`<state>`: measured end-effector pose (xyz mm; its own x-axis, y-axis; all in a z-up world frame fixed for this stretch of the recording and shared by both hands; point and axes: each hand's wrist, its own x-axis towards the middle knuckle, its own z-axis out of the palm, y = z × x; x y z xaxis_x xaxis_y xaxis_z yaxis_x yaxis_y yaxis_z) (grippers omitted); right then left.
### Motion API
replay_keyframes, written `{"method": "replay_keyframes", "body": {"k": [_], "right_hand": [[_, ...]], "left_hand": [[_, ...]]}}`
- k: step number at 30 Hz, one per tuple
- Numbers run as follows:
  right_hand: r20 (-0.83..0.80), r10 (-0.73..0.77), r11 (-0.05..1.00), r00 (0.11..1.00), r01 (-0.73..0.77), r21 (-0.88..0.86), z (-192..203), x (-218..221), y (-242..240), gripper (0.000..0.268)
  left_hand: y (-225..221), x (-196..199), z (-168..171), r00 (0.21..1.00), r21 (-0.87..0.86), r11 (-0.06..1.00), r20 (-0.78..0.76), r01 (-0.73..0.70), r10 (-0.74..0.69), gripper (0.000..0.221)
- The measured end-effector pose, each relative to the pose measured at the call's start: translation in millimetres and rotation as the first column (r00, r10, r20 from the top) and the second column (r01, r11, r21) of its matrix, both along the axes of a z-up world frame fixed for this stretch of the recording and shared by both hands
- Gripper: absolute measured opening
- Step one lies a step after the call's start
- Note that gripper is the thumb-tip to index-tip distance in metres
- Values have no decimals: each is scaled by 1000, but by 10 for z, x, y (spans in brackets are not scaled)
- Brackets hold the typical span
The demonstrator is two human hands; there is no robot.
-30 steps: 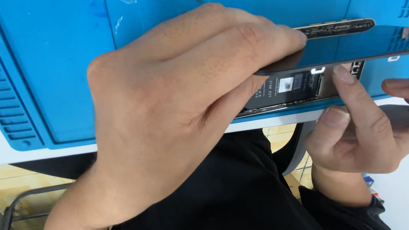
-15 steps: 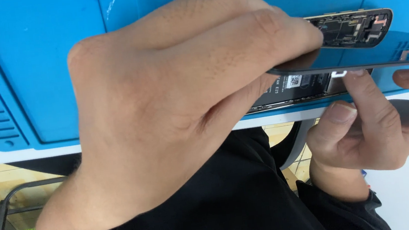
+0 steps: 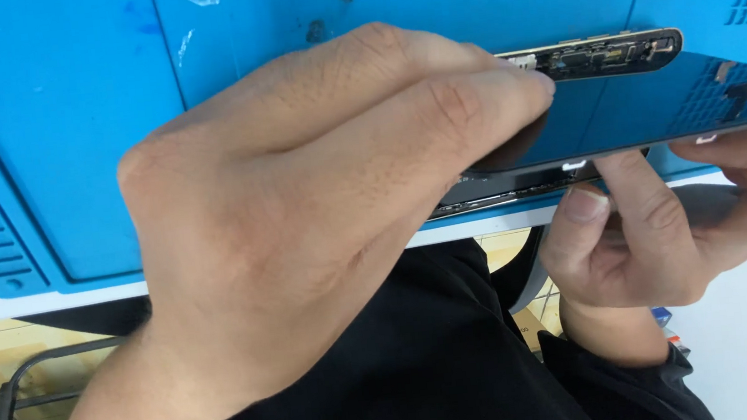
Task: Repairing a smartphone by connecting internal ribbon cables, testing the touch screen functionality, and assembling internal components on a repair bench.
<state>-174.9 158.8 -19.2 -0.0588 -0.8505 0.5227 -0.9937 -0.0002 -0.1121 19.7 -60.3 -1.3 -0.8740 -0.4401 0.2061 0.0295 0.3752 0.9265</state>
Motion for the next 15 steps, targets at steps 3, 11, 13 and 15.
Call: {"method": "replay_keyframes", "body": {"k": [3, 11, 13, 15], "right_hand": [[-17, 14, 998, 1000, -13, 58, 70, -21, 47, 43], [13, -103, 971, 995, 98, 217, 106, 136, 136, 25], [-6, -99, 980, 995, 98, 173, 63, 135, 122, 29], [-48, -127, 981, 991, 133, 142, 31, 147, 130, 41]], "left_hand": [[8, -37, 58, 1000, -7, 1000, -1, 5, -5, 14], [-12, -101, 142, 999, -40, 999, -28, 14, -15, 14], [-28, -114, 146, 999, -46, 999, -32, 13, -14, 14], [-60, -128, 132, 999, -52, 999, -38, 10, -12, 14]]}}
